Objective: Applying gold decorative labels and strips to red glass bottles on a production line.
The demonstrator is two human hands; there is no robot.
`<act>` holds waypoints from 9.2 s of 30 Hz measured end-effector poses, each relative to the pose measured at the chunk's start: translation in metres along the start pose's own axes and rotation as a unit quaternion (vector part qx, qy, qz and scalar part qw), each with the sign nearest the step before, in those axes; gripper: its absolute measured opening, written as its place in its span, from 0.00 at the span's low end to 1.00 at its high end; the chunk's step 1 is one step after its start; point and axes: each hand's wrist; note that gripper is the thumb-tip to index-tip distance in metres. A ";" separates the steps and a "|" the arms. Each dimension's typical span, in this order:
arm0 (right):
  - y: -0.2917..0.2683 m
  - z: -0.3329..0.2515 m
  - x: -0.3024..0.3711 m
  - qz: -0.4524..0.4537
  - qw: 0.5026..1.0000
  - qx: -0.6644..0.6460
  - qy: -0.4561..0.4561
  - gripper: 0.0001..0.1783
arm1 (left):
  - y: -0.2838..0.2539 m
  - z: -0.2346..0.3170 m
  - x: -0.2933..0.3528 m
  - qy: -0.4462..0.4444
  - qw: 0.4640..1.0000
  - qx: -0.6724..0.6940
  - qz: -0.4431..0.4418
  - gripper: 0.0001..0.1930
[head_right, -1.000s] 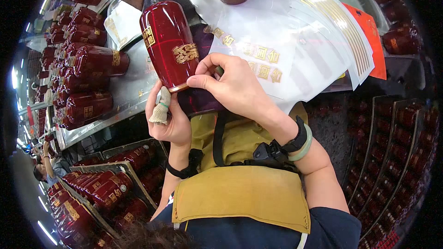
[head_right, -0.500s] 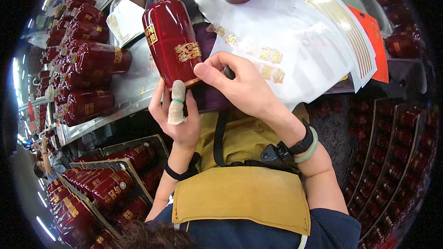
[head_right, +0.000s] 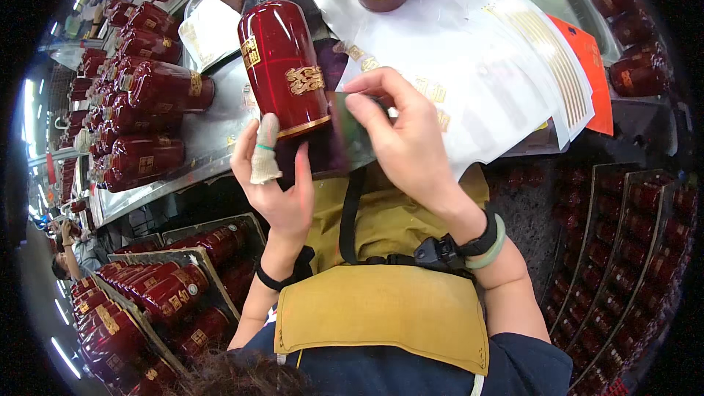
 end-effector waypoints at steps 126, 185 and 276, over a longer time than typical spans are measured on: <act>-0.086 -0.062 0.074 -0.053 0.825 0.384 -0.411 0.22 | 0.068 0.079 -0.118 -0.219 0.864 0.304 -0.336 0.35; -0.080 -0.060 -0.081 -0.209 0.960 0.185 -0.037 0.30 | 0.065 0.070 -0.051 -0.368 -0.172 0.880 -0.246 0.30; -0.535 0.336 0.134 0.502 0.618 0.413 0.443 0.12 | -0.098 -0.125 -0.077 0.186 0.891 -0.389 -0.141 0.17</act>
Point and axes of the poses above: each hand's wrist, its own x-axis away from the middle knuckle, its own y-axis out of the palm, z = x × y, and after that the axes turned 2 degrees about y, right-handed
